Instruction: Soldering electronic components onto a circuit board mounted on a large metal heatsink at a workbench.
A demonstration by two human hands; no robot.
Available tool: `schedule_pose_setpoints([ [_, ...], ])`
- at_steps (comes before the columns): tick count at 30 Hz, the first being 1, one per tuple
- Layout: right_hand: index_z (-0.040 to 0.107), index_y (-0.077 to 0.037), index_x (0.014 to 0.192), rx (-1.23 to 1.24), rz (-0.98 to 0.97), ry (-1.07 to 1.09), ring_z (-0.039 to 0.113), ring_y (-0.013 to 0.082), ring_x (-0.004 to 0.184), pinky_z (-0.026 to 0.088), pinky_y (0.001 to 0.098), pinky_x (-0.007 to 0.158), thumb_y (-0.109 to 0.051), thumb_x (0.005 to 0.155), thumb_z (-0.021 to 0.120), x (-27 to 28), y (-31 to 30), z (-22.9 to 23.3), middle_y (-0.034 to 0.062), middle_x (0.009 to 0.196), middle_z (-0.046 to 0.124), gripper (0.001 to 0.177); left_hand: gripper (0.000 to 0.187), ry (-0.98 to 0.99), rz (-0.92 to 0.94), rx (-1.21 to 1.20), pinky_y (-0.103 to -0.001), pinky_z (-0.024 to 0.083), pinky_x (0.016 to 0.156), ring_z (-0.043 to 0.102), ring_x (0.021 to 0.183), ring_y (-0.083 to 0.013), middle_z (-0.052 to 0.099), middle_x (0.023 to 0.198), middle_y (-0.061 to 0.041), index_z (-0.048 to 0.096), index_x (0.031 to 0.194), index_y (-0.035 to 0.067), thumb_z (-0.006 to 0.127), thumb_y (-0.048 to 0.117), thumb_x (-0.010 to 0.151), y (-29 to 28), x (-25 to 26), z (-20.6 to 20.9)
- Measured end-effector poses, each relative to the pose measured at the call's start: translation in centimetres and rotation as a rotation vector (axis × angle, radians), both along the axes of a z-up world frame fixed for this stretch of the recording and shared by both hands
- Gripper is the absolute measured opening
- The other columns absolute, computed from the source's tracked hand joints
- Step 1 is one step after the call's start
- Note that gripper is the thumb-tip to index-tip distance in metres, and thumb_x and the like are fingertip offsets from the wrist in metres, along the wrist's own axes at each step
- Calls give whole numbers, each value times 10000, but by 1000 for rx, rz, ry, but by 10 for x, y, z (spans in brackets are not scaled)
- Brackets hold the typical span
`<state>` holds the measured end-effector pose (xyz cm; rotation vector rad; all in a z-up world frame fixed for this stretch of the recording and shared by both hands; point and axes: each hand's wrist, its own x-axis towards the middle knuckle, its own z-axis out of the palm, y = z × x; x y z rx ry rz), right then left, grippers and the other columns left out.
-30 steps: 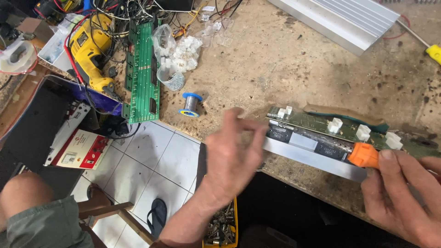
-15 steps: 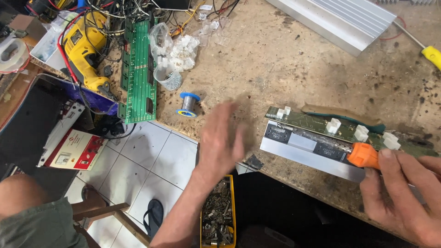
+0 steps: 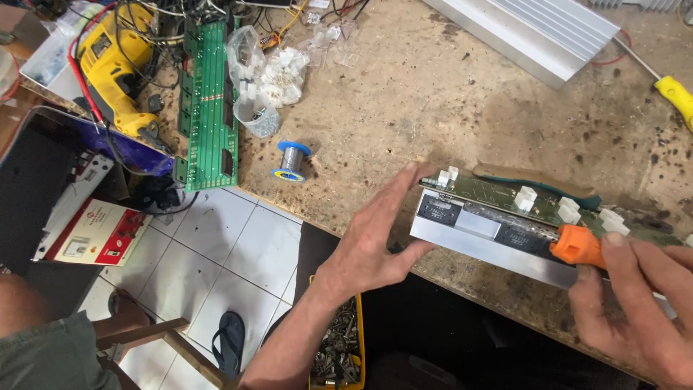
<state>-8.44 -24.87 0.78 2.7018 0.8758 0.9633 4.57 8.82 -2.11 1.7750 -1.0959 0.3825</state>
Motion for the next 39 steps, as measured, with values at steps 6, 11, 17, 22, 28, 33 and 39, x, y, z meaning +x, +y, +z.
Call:
schedule_pose_setpoints([
  [6, 753, 135, 1303, -23, -122, 33, 714, 430, 852, 611, 518, 833, -212, 884, 744, -7, 4, 7, 263, 1139, 768, 545, 821, -25, -3, -58, -549, 450, 1351, 573, 1475, -408, 526, 1546, -281, 146, 1642, 28, 690, 279, 1079, 0, 2, 7],
  [11, 759, 162, 1279, 9, -115, 16, 708, 441, 854, 601, 529, 841, -168, 903, 753, -8, 8, 6, 294, 1150, 760, 500, 906, -32, 0, -43, -528, 486, 1322, 576, 1472, -416, 521, 1549, -287, 136, 1635, 8, 771, 216, 1023, 2, 6, 5],
  [17, 772, 176, 1247, 64, -90, -2, 698, 456, 855, 606, 530, 815, -143, 913, 767, -5, 12, 7, 305, 1136, 748, 462, 913, -58, -1, -29, -518, 490, 1323, 573, 1482, -409, 529, 1552, -272, 165, 1628, 1, 814, 142, 1001, 3, 7, 8],
  [22, 751, 162, 1270, 38, -106, 20, 719, 455, 866, 609, 525, 811, -170, 915, 750, -4, 13, 7, 305, 1146, 754, 487, 699, -140, 26, 3, -568, 498, 1315, 555, 1494, -408, 490, 1578, -256, 202, 1619, -12, 594, 309, 1137, 1, 8, 5],
  [28, 748, 215, 1197, 47, -21, 5, 677, 441, 749, 597, 509, 721, -128, 902, 759, -1, 15, 15, 331, 1056, 727, 453, 579, -170, 3, 9, -572, 485, 1322, 559, 1474, -423, 506, 1550, -265, 333, 1564, -16, 612, 233, 1122, 2, 8, 10],
  [33, 715, 63, 1363, 59, -170, 26, 688, 448, 923, 649, 564, 904, -237, 945, 737, -13, 9, -7, 271, 1225, 704, 515, 552, -191, 11, 10, -562, 483, 1310, 578, 1459, -391, 528, 1533, -261, 363, 1566, 43, 622, 207, 1106, 3, 11, 2],
  [39, 742, 138, 1260, 113, -85, -10, 658, 440, 794, 584, 546, 772, -146, 900, 752, -5, 16, 3, 304, 1082, 735, 459, 579, -183, -2, 0, -578, 525, 1266, 596, 1402, -410, 557, 1466, -271, 423, 1509, -2, 708, 172, 1036, 2, 14, 6],
])
